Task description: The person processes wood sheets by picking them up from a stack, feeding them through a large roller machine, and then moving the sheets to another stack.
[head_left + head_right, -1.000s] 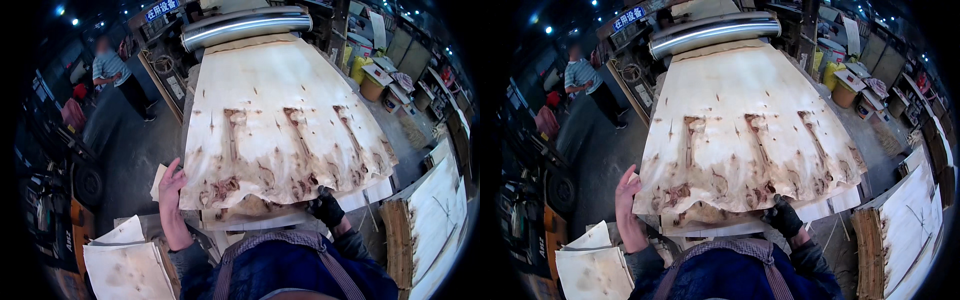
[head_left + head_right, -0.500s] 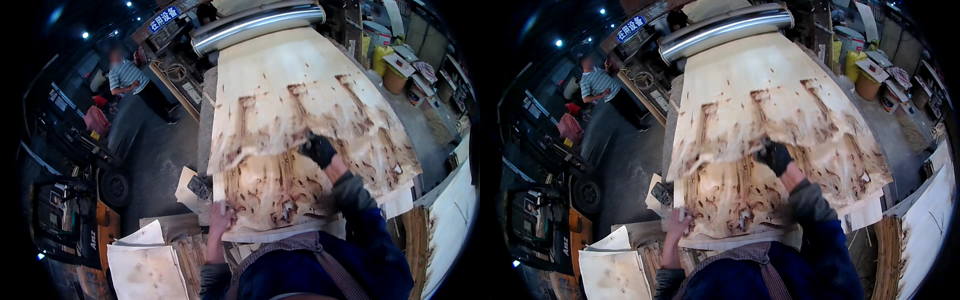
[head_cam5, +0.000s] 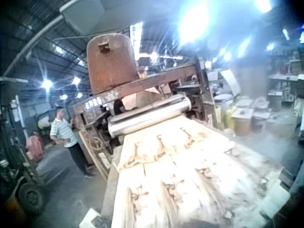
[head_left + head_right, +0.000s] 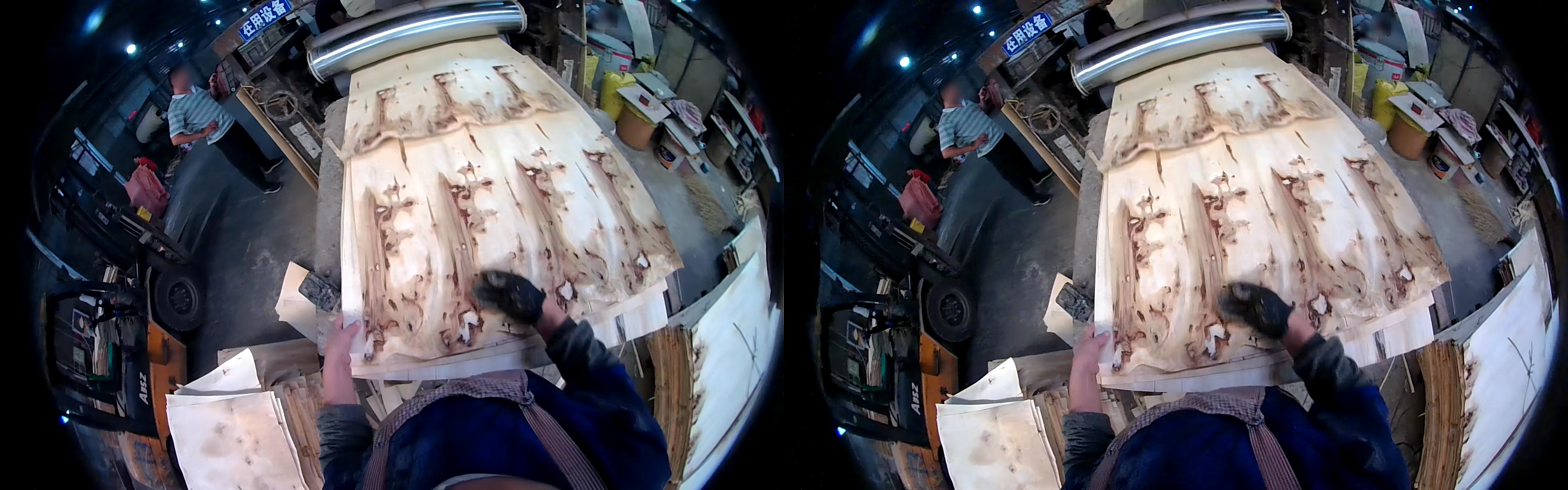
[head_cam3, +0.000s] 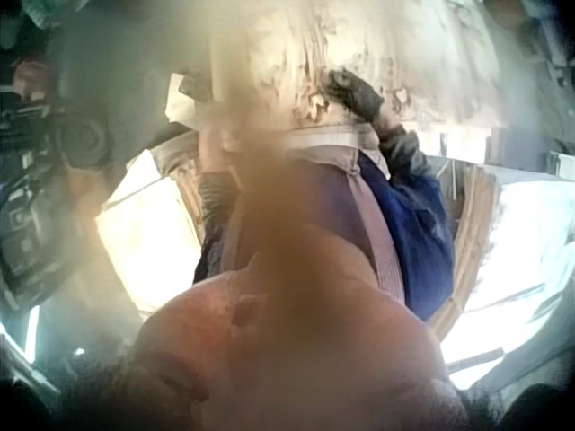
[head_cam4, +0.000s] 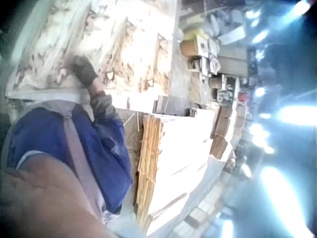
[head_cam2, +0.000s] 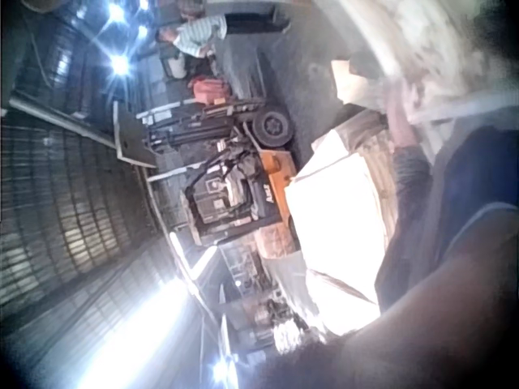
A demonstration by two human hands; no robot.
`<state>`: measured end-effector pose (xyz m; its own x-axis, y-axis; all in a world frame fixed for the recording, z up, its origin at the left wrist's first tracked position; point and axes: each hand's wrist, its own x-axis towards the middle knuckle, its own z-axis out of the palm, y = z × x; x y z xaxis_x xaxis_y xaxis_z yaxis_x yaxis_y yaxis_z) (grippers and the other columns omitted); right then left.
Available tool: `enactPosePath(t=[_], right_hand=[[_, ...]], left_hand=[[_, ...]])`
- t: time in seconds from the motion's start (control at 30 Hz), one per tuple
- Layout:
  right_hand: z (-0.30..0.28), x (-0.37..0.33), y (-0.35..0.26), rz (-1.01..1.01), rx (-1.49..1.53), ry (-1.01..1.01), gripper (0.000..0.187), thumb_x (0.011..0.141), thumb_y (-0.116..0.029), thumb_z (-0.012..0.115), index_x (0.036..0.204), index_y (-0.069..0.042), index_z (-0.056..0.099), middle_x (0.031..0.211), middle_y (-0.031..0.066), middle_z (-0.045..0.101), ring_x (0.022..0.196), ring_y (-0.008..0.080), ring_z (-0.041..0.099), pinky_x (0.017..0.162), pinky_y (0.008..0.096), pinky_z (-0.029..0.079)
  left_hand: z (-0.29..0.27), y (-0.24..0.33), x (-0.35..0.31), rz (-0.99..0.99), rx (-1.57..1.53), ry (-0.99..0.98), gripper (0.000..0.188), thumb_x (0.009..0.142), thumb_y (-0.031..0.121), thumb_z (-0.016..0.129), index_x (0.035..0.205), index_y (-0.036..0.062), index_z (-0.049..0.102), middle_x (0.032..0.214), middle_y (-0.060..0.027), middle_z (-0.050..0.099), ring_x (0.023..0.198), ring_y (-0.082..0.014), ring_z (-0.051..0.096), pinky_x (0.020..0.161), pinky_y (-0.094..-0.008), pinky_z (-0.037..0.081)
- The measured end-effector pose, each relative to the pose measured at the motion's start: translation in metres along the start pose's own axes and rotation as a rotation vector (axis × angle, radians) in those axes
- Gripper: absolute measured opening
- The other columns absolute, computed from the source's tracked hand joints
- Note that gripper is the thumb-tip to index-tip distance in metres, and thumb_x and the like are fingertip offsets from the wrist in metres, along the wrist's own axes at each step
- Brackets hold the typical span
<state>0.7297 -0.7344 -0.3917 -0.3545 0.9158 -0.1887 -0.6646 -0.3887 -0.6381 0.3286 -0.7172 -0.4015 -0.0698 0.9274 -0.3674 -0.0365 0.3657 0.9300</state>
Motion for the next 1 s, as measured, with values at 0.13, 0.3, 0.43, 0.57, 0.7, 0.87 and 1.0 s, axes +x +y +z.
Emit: enactPosePath(t=[0.13, 0.3, 0.43, 0.57, 0.7, 0.87, 1.0], right_hand=[[0.025, -0.075, 0.025, 0.167, 0.096, 0.042, 0.033, 0.086, -0.022, 0.055, 0.113, -0.005, 0.050, 0.109, 0.0125, 0.057, 0.100, 0.0304, 0.055, 0.089, 0.0438, 0.043], [-0.010, -0.111, 0.057, 0.201, 0.344, -0.008, 0.042, 0.088, -0.033, 0.049, 0.117, -0.003, 0.048, 0.102, 0.0124, 0.058, 0.099, 0.0350, 0.055, 0.088, 0.0458, 0.043], [0.012, -0.125, 0.039, 0.112, 0.156, 0.173, 0.041, 0.088, -0.039, 0.047, 0.109, -0.004, 0.050, 0.097, 0.0102, 0.059, 0.089, 0.0301, 0.057, 0.081, 0.0411, 0.046], [0.034, -0.131, 0.037, -0.207, 0.060, 0.250, 0.025, 0.088, -0.031, 0.051, 0.089, -0.006, 0.052, 0.076, 0.0050, 0.057, 0.073, 0.0227, 0.058, 0.071, 0.0365, 0.049], [0.033, -0.126, 0.019, -0.372, -0.556, 0.310, 0.017, 0.088, -0.016, 0.050, 0.087, 0.000, 0.056, 0.078, 0.0106, 0.061, 0.073, 0.0209, 0.061, 0.068, 0.0324, 0.050], [0.025, -0.103, -0.008, -0.208, -0.508, 0.250, 0.027, 0.087, -0.019, 0.054, 0.092, 0.007, 0.062, 0.080, 0.0136, 0.064, 0.070, 0.0204, 0.063, 0.065, 0.0303, 0.051], [-0.001, -0.043, -0.034, -0.225, -0.255, 0.331, 0.028, 0.083, -0.021, 0.060, 0.097, 0.003, 0.058, 0.081, 0.0127, 0.063, 0.062, 0.0240, 0.062, 0.062, 0.0366, 0.053]], left_hand=[[-0.012, 0.028, -0.006, 0.046, -0.099, -0.157, 0.045, 0.079, -0.010, 0.041, 0.124, -0.0024, 0.041, 0.106, -0.0156, 0.058, 0.093, -0.0235, 0.059, 0.081, -0.0345, 0.049], [-0.001, 0.092, -0.043, 0.131, -0.116, -0.275, 0.050, 0.075, -0.014, 0.039, 0.124, -0.0066, 0.040, 0.110, -0.0159, 0.057, 0.096, -0.0229, 0.059, 0.085, -0.0334, 0.048], [0.010, 0.127, -0.071, 0.244, -0.238, -0.339, 0.050, 0.074, -0.013, 0.040, 0.123, -0.0077, 0.042, 0.110, -0.0172, 0.057, 0.096, -0.0225, 0.059, 0.084, -0.0326, 0.049], [0.007, 0.122, -0.073, 0.271, -0.201, -0.155, 0.052, 0.073, -0.014, 0.043, 0.125, -0.0053, 0.041, 0.110, -0.0194, 0.057, 0.094, -0.0222, 0.060, 0.083, -0.0330, 0.049], [-0.006, 0.063, -0.040, 0.303, 0.376, 0.023, 0.043, 0.082, -0.001, 0.049, 0.124, -0.0055, 0.042, 0.114, -0.0191, 0.055, 0.103, -0.0245, 0.055, 0.089, -0.0319, 0.043], [0.015, -0.003, -0.027, 0.357, 0.758, 0.037, 0.049, 0.085, 0.034, 0.053, 0.116, -0.0036, 0.052, 0.127, -0.0280, 0.040, 0.120, -0.0341, 0.038, 0.101, -0.0368, 0.028], [0.014, -0.035, -0.009, 0.367, 0.687, 0.114, 0.050, 0.083, 0.033, 0.055, 0.117, -0.0038, 0.050, 0.127, -0.0298, 0.038, 0.124, -0.0377, 0.031, 0.103, -0.0393, 0.025]])
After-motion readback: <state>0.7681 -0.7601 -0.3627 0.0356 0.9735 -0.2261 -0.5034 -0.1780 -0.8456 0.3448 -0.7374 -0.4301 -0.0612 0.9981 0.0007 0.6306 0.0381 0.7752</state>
